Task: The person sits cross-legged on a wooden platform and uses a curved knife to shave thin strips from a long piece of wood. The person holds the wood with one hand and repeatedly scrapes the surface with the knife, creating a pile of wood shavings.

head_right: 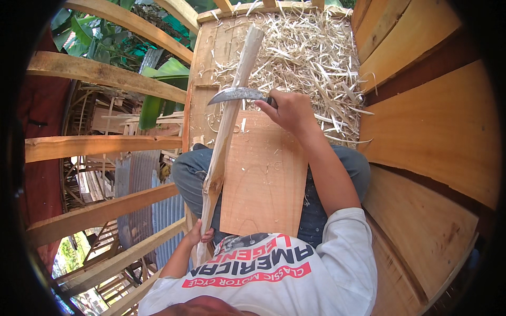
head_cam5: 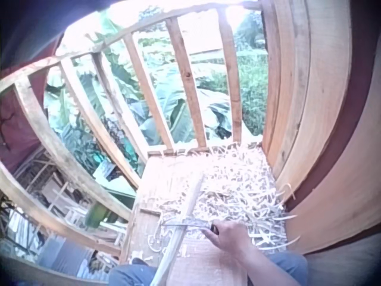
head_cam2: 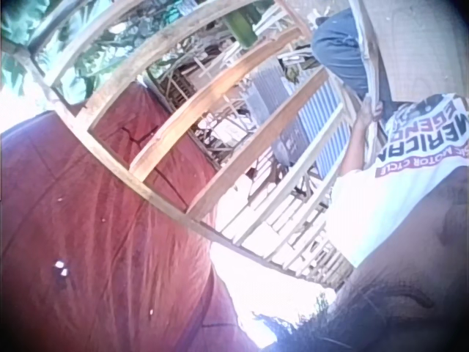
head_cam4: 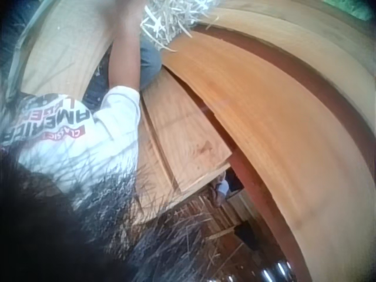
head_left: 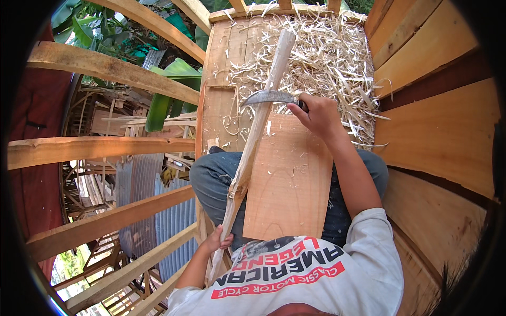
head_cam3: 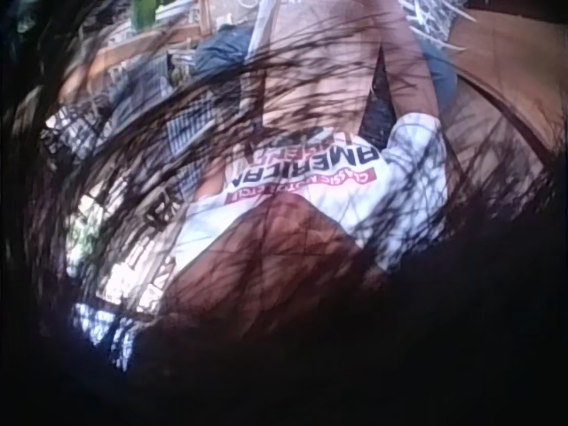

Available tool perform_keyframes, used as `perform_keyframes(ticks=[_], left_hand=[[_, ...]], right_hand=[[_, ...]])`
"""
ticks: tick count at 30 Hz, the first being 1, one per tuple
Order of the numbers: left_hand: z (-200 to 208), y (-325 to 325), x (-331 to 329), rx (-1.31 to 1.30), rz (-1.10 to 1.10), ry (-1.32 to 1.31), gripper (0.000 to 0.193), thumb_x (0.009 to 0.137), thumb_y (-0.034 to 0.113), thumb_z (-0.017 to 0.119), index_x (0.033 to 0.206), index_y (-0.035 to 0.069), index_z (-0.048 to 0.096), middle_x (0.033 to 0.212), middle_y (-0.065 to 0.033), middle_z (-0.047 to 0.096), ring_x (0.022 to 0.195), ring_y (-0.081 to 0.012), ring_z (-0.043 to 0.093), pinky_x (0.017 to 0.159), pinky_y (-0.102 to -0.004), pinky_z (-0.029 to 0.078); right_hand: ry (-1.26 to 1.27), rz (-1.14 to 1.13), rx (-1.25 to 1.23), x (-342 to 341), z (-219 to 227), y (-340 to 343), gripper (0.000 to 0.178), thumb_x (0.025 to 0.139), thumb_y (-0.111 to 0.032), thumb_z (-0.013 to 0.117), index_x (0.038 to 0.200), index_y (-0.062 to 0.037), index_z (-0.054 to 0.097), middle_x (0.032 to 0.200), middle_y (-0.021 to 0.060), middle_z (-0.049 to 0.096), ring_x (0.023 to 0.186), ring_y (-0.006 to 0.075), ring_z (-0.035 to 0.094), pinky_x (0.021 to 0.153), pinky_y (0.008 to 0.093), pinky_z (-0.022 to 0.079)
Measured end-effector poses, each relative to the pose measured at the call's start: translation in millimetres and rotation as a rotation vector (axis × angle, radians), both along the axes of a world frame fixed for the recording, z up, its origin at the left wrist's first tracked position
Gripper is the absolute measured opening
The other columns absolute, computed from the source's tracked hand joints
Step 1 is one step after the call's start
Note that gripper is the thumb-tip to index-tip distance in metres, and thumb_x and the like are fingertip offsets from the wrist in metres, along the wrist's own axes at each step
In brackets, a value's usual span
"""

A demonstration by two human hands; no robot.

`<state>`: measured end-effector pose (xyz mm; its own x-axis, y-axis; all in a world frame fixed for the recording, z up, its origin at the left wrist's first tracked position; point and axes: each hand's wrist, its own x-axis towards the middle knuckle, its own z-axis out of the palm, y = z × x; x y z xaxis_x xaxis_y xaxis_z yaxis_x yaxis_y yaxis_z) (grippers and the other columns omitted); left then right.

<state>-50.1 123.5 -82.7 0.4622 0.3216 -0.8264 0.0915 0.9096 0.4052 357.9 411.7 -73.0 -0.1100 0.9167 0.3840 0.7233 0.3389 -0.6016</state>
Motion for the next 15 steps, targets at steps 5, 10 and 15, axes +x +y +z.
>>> perform_keyframes(ticks=[5,10,15], left_hand=[[8.3,-2.1,13.0,0.049,0.045,0.166,0.069,0.084,0.077,0.031,0.068,0.01,0.041,0.05,0.0031,0.032,0.041,-0.0089,0.031,0.041,-0.0234,0.026],[13.8,0.4,18.4,0.049,0.043,0.146,0.069,0.084,0.077,0.031,0.068,0.01,0.04,0.05,0.0033,0.032,0.041,-0.0086,0.031,0.041,-0.0231,0.026],[17.5,5.1,14.9,0.039,0.025,0.144,0.069,0.083,0.077,0.031,0.068,0.01,0.04,0.051,0.0034,0.032,0.041,-0.0084,0.031,0.041,-0.0232,0.026]], right_hand=[[-0.116,-0.172,0.002,1.0,-1.0,9.7,0.051,0.084,-0.054,0.059,0.059,-0.01,0.053,0.049,0.006,0.053,0.043,0.024,0.056,0.043,0.0356,0.043],[-0.179,-0.254,0.057,2.1,-14.3,23.7,0.053,0.082,-0.058,0.058,0.06,-0.0098,0.053,0.048,0.0064,0.054,0.044,0.0247,0.056,0.043,0.0358,0.044],[-0.195,-0.359,0.031,22.9,-21.5,32.9,0.055,0.083,-0.06,0.056,0.061,-0.0091,0.055,0.048,0.0073,0.054,0.044,0.0259,0.057,0.043,0.0368,0.044]])
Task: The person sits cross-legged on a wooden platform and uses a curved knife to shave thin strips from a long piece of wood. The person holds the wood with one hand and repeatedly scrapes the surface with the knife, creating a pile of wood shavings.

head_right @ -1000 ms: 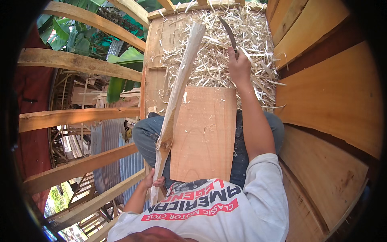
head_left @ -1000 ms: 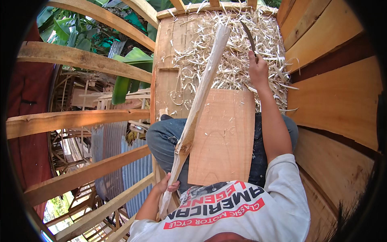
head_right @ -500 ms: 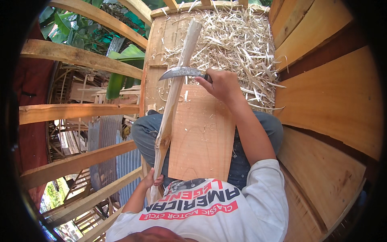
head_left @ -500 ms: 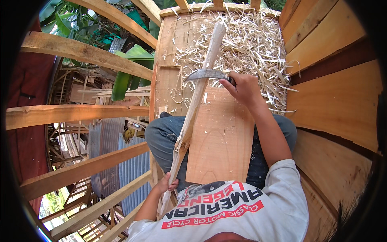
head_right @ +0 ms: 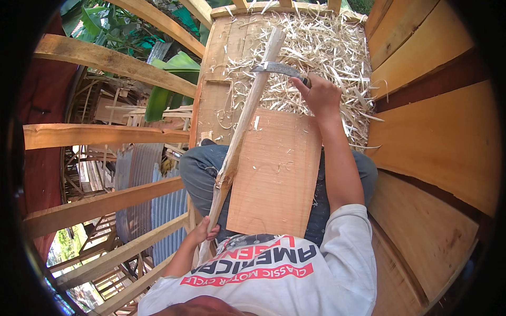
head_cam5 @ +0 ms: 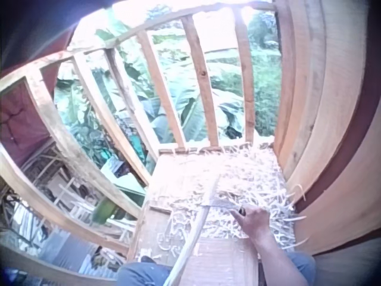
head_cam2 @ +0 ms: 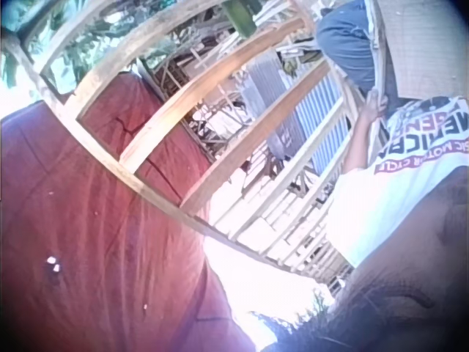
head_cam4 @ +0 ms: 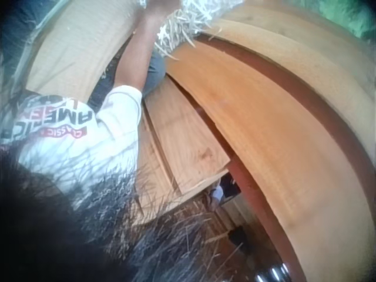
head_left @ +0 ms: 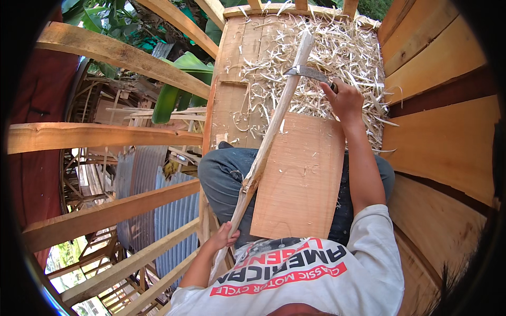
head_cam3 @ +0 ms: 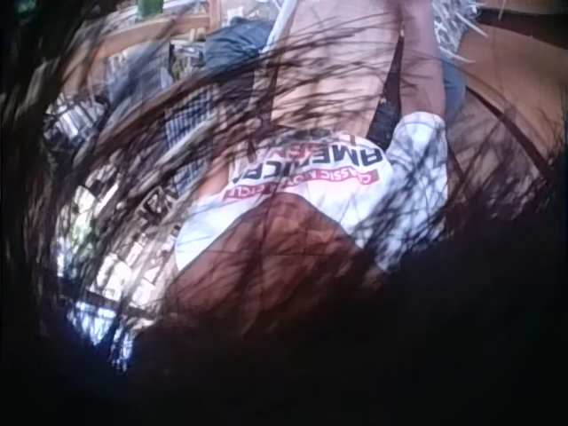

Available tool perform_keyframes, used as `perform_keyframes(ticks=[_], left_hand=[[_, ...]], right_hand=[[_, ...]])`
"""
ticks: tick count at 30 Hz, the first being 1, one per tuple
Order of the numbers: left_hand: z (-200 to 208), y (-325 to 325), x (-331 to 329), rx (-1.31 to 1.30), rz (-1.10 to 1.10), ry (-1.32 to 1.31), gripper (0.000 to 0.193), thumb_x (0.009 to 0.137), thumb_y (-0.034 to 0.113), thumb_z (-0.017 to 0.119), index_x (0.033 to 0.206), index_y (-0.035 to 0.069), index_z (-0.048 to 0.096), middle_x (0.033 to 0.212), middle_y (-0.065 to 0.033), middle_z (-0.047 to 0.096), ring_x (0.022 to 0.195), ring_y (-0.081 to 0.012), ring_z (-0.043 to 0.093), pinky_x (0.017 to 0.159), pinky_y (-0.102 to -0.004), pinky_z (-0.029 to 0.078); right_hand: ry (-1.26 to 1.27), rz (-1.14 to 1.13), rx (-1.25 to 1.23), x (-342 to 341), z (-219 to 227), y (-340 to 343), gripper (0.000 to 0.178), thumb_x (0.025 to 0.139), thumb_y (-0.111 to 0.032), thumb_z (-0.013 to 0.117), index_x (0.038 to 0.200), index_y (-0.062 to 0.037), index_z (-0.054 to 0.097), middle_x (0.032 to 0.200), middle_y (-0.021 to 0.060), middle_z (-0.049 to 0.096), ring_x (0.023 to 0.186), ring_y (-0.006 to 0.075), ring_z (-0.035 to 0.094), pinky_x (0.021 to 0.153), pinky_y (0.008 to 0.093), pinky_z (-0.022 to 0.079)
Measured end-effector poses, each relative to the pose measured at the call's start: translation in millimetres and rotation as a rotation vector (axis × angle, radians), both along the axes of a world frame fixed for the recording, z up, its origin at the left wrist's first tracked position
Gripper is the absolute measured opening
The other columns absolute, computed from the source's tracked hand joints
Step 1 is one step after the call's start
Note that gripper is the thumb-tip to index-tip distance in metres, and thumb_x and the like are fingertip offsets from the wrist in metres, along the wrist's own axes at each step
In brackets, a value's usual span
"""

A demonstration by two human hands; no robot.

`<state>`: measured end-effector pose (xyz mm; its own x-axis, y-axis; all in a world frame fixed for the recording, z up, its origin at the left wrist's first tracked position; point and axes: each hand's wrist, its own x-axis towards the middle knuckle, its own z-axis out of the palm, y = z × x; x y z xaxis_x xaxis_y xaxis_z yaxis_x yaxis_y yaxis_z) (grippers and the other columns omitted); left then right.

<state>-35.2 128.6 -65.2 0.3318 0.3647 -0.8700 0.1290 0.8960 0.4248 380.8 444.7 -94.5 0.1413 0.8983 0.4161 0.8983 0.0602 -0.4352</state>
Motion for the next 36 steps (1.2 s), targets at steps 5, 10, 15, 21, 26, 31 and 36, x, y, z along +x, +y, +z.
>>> perform_keyframes(ticks=[5,10,15,21,26,31,36], left_hand=[[-5.2,-6.5,2.1,0.043,0.043,0.044,0.069,0.084,0.075,0.034,0.069,0.008,0.042,0.053,0.0031,0.034,0.043,-0.0076,0.031,0.041,-0.0233,0.027],[-6.1,-4.2,0.6,0.1,0.004,0.037,0.07,0.085,0.074,0.034,0.068,0.006,0.043,0.054,0.0028,0.036,0.044,-0.0071,0.031,0.041,-0.0235,0.026],[0.3,-4.0,2.8,0.104,-0.033,0.031,0.07,0.083,0.077,0.034,0.073,0.008,0.042,0.053,0.0033,0.033,0.044,-0.0071,0.03,0.042,-0.0226,0.025],[6.3,-2.0,13.7,0.091,0.002,0.116,0.07,0.086,0.074,0.032,0.068,0.007,0.042,0.055,0.0024,0.034,0.046,-0.0081,0.032,0.043,-0.0245,0.028],[3.2,-3.4,9.4,0.11,-0.042,0.081,0.071,0.085,0.075,0.032,0.068,0.007,0.042,0.055,0.0024,0.035,0.046,-0.009,0.033,0.043,-0.025,0.029],[5.2,-0.5,13.6,0.061,-0.006,0.094,0.073,0.082,0.078,0.032,0.067,0.007,0.042,0.053,0.0025,0.035,0.044,-0.0089,0.034,0.042,-0.0247,0.029],[-1.5,-8.5,7.2,0.087,-0.032,0.095,0.073,0.084,0.076,0.031,0.065,0.006,0.041,0.053,0.0025,0.036,0.046,-0.0095,0.035,0.043,-0.0252,0.029]], right_hand=[[0.39,-0.302,-0.276,26.7,-15.5,12.3,0.062,0.088,-0.06,0.048,0.066,-0.003,0.061,0.057,0.0148,0.059,0.06,0.0358,0.061,0.057,0.0438,0.046],[0.717,-0.155,-0.01,54.5,-13.6,7.5,0.057,0.09,-0.052,0.052,0.063,-0.0018,0.057,0.051,0.0121,0.053,0.05,0.0266,0.054,0.051,0.0372,0.041],[0.303,0.38,0.073,-3.2,23.6,-25.8,0.055,0.085,-0.053,0.06,0.059,-0.0055,0.052,0.045,0.0064,0.046,0.04,0.02,0.048,0.042,0.033,0.037],[0.041,0.172,-0.054,-15.1,15.4,-12.3,0.06,0.08,-0.062,0.058,0.057,-0.0075,0.052,0.045,0.0063,0.049,0.04,0.0239,0.052,0.041,0.0343,0.04],[-0.044,0.091,-0.134,-9.0,21.0,15.5,0.064,0.081,-0.068,0.052,0.056,-0.0088,0.052,0.046,0.0056,0.052,0.043,0.0226,0.057,0.042,0.0346,0.043],[-0.146,0.121,-0.054,-3.5,14.5,39.8,0.066,0.079,-0.071,0.052,0.055,-0.0098,0.05,0.045,0.0037,0.051,0.041,0.0202,0.055,0.041,0.0322,0.043],[0.034,-0.129,-0.303,7.8,17.6,73.0,0.072,0.08,-0.077,0.039,0.062,-0.0096,0.059,0.057,0.0097,0.059,0.056,0.0264,0.061,0.055,0.039,0.048]])
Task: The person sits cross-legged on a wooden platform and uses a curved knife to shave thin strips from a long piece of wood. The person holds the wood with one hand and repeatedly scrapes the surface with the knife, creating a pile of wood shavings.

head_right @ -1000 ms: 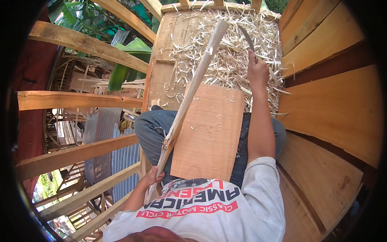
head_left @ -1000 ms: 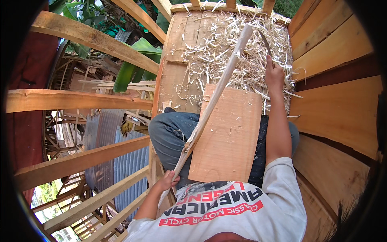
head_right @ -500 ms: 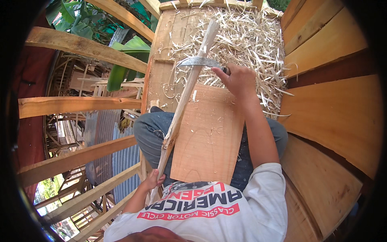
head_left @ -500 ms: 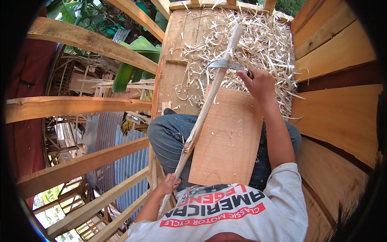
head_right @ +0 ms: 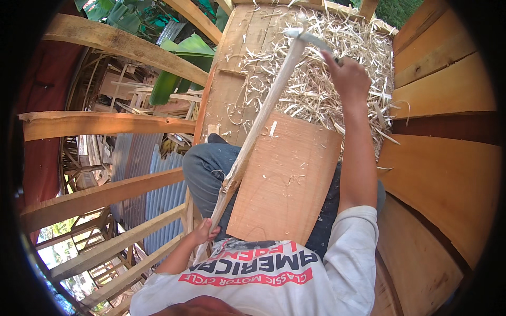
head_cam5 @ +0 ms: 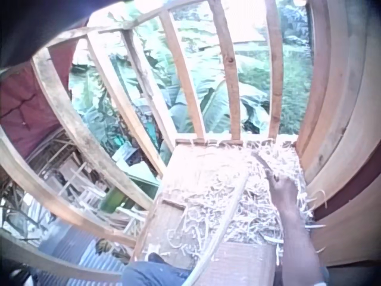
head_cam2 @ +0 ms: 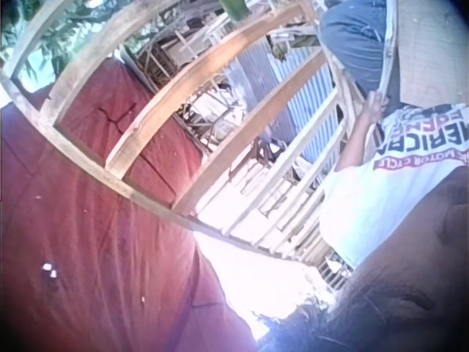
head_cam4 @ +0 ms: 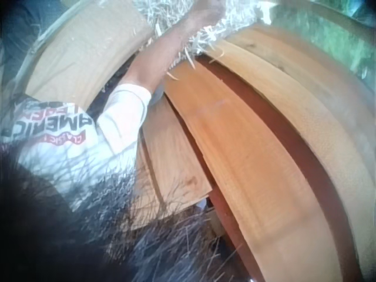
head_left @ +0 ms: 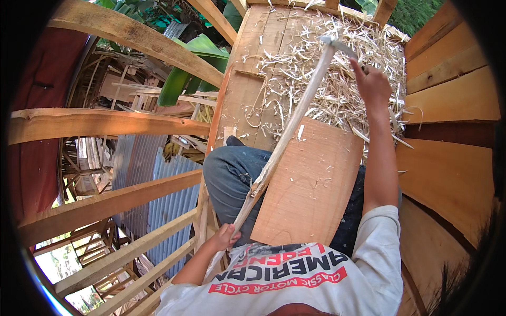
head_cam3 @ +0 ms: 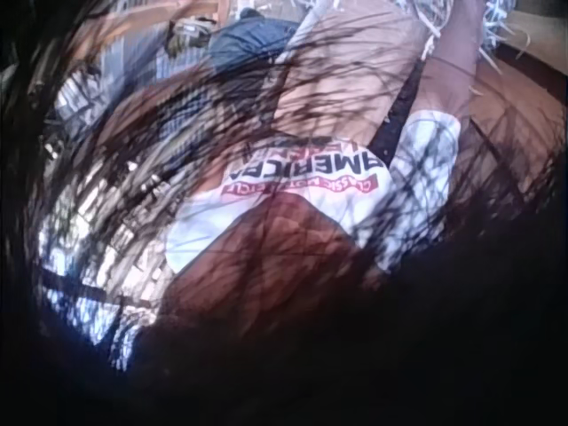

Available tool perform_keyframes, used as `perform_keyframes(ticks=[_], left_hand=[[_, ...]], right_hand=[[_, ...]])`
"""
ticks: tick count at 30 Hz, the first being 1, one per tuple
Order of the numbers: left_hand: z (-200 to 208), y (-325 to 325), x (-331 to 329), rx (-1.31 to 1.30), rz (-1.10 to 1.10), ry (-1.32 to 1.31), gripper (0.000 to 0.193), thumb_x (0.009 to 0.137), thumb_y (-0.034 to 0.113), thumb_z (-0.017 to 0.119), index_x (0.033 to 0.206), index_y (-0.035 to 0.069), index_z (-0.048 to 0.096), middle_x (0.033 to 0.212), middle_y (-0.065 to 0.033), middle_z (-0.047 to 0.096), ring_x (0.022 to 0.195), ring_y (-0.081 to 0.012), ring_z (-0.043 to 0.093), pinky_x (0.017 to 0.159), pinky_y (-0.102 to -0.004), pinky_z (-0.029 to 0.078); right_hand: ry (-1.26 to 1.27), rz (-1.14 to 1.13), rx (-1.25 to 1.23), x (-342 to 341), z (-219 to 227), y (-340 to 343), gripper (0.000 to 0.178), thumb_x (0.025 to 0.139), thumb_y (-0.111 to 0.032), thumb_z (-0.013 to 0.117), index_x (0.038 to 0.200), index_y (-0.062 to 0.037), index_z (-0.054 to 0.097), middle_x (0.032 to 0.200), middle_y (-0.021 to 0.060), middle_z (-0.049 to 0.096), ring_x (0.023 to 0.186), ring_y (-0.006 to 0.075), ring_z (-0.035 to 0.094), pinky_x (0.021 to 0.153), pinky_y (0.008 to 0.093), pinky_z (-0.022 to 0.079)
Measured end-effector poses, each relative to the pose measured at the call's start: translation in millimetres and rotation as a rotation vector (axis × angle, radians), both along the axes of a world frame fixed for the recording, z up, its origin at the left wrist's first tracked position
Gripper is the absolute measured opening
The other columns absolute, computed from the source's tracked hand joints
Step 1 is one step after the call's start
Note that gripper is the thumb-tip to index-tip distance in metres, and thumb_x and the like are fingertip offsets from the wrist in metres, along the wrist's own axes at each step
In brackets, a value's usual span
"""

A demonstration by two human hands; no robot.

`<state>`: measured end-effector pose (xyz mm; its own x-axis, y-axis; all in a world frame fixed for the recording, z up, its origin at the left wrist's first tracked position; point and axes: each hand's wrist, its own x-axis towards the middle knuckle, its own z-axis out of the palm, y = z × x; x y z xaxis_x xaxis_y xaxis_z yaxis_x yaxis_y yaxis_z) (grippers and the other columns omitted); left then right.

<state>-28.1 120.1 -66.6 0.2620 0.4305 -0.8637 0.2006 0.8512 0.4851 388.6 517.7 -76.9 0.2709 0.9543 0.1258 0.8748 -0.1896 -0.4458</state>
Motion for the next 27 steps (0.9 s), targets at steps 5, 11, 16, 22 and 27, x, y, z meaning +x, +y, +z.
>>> perform_keyframes(ticks=[5,11,16,22,27], left_hand=[[-11.5,1.3,-19.7,0.118,-0.071,-0.023,0.073,0.084,0.075,0.033,0.065,0.006,0.042,0.055,0.0023,0.037,0.047,-0.009,0.036,0.043,-0.025,0.028],[-13.6,-5.5,-6.3,0.031,0.044,-0.035,0.076,0.081,0.078,0.037,0.067,0.004,0.044,0.057,0.0008,0.04,0.048,-0.0084,0.037,0.043,-0.0243,0.028],[-13.2,-8.4,-5.4,0.105,-0.012,0.058,0.072,0.084,0.074,0.038,0.081,0.003,0.045,0.06,-0.0004,0.043,0.047,-0.0092,0.036,0.044,-0.0237,0.032],[-17.9,-9.3,3.4,0.385,-0.115,0.195,0.074,0.089,0.067,0.036,0.055,0.001,0.046,0.048,-0.0027,0.044,0.044,-0.0124,0.044,0.043,-0.0283,0.035],[-4.4,-2.7,18.9,0.494,-0.147,0.313,0.079,0.088,0.068,0.033,0.051,0.0,0.048,0.043,-0.0051,0.042,0.044,-0.0159,0.046,0.045,-0.0315,0.036]], right_hand=[[0.031,-0.273,-0.149,100.8,-26.7,16.8,0.082,0.082,-0.076,0.034,0.078,-0.0022,0.07,0.079,0.0227,0.065,0.084,0.0383,0.063,0.075,0.0483,0.047],[0.309,-0.191,-0.021,101.4,-45.6,-41.6,0.076,0.084,-0.067,0.05,0.059,0.0052,0.05,0.051,0.0126,0.044,0.053,0.0249,0.041,0.056,0.0399,0.038],[0.338,-0.048,0.142,55.1,-19.4,-50.6,0.07,0.086,-0.061,0.052,0.06,0.0048,0.054,0.048,0.0103,0.044,0.048,0.0209,0.041,0.05,0.0385,0.036],[0.436,0.199,0.199,18.3,-7.6,-91.5,0.06,0.087,-0.049,0.058,0.058,0.0036,0.053,0.044,0.0077,0.039,0.043,0.0146,0.036,0.044,0.0338,0.03],[0.461,0.311,0.065,-22.2,4.1,-136.6,0.055,0.085,-0.043,0.063,0.058,0.0034,0.052,0.043,0.0077,0.037,0.042,0.0147,0.033,0.043,0.0343,0.03]])
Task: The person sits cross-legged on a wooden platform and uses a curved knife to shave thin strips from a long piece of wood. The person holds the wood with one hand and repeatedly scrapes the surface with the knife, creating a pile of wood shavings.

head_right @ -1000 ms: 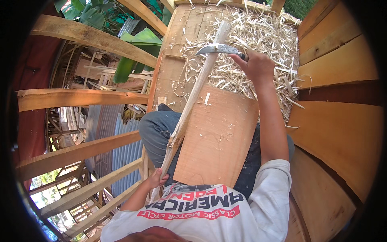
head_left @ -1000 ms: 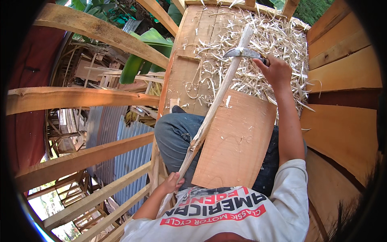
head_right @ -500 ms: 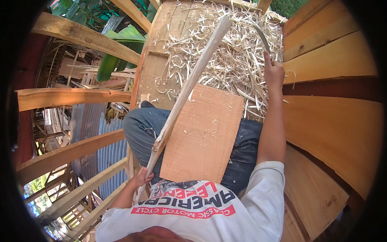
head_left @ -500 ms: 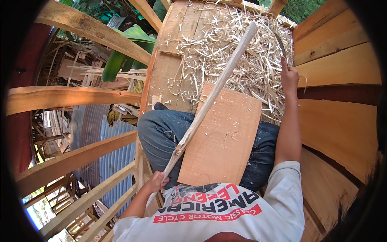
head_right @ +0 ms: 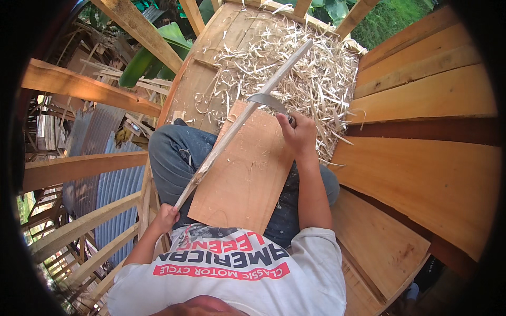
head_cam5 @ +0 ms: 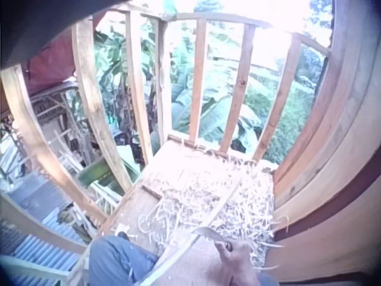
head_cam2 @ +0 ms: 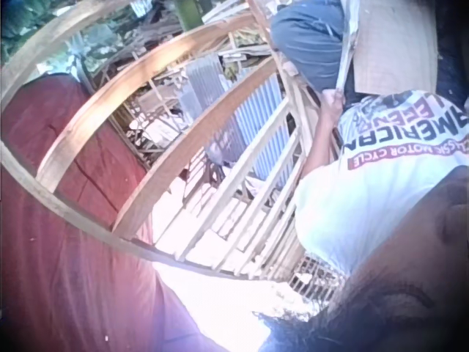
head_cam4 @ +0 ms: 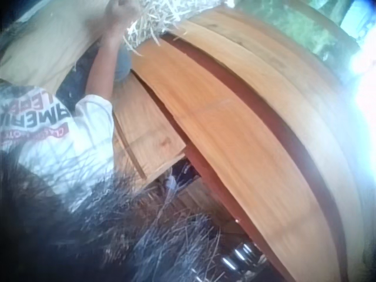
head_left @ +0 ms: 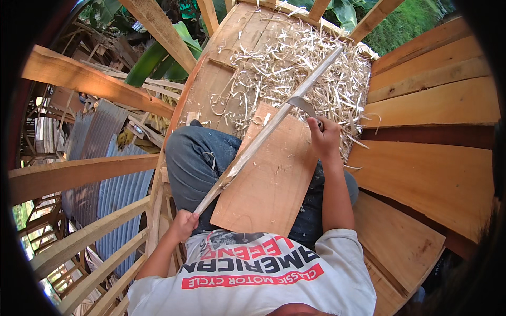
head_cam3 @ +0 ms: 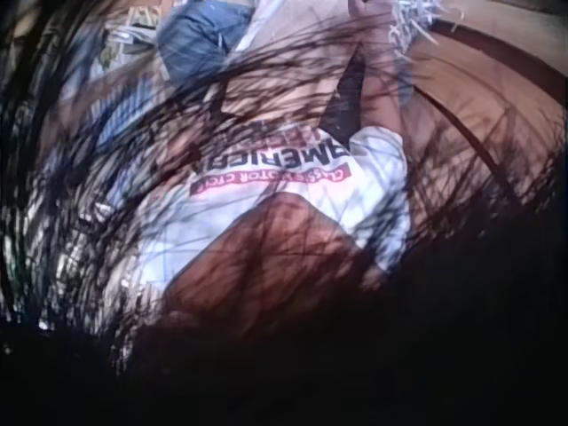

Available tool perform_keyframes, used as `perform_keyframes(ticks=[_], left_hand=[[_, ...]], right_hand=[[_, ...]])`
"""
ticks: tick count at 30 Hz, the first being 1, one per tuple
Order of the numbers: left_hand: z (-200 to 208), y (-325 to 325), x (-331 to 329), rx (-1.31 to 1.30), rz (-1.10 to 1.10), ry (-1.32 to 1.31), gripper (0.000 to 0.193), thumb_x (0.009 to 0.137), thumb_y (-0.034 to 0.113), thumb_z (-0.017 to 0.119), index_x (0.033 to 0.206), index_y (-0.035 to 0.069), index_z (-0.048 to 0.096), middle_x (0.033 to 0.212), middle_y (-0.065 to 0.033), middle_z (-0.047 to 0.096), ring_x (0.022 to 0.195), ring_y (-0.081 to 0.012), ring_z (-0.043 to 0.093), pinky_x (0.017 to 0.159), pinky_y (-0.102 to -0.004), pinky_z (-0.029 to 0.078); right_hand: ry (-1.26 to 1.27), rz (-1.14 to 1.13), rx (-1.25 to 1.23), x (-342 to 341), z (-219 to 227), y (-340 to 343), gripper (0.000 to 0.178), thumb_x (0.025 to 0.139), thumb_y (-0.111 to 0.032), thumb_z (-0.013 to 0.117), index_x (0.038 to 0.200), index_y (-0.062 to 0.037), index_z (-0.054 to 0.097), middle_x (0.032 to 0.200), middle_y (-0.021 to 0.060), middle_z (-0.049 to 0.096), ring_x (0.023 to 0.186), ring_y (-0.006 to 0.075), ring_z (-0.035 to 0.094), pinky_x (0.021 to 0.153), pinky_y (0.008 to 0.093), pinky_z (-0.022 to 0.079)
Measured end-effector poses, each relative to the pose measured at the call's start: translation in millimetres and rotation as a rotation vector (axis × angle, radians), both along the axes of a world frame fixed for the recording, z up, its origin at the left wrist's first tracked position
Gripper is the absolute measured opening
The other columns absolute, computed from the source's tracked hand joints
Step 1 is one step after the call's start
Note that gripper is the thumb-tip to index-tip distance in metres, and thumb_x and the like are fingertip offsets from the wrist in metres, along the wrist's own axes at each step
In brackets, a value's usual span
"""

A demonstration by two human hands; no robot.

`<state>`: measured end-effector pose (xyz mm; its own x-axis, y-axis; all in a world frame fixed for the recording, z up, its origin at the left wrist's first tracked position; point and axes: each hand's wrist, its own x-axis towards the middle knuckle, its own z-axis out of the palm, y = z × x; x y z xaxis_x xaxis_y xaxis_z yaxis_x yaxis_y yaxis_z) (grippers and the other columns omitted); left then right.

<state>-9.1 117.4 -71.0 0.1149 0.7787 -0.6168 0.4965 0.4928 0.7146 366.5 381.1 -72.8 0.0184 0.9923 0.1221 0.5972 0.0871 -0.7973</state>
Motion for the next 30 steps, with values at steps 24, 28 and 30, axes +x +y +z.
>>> perform_keyframes(ticks=[24,28,30], left_hand=[[-5.0,-6.2,18.3,0.075,0.117,0.112,0.072,0.085,0.059,0.052,0.053,-0.005,0.042,0.047,-0.0189,0.031,0.043,-0.0293,0.032,0.045,-0.042,0.033],[-4.4,-4.3,21.2,0.099,0.109,0.126,0.072,0.085,0.057,0.054,0.053,-0.007,0.045,0.049,-0.0243,0.036,0.045,-0.0401,0.042,0.046,-0.0436,0.035],[-6.6,-5.5,21.0,0.095,0.112,0.124,0.072,0.085,0.057,0.055,0.053,-0.007,0.045,0.05,-0.0257,0.038,0.047,-0.0428,0.046,0.047,-0.044,0.036]], right_hand=[[-0.537,0.122,0.058,-40.1,22.1,-71.4,0.057,0.072,-0.056,0.07,0.054,-0.0065,0.049,0.044,0.0075,0.046,0.04,0.0261,0.049,0.041,0.0344,0.04],[-0.576,0.085,0.145,-41.0,18.6,-60.5,0.057,0.068,-0.057,0.072,0.054,-0.0073,0.048,0.043,0.0062,0.045,0.038,0.0246,0.048,0.04,0.0337,0.038],[-0.577,0.085,0.192,-41.3,17.1,-56.1,0.058,0.067,-0.059,0.073,0.054,-0.0075,0.048,0.043,0.0057,0.044,0.037,0.024,0.046,0.039,0.0332,0.037]])
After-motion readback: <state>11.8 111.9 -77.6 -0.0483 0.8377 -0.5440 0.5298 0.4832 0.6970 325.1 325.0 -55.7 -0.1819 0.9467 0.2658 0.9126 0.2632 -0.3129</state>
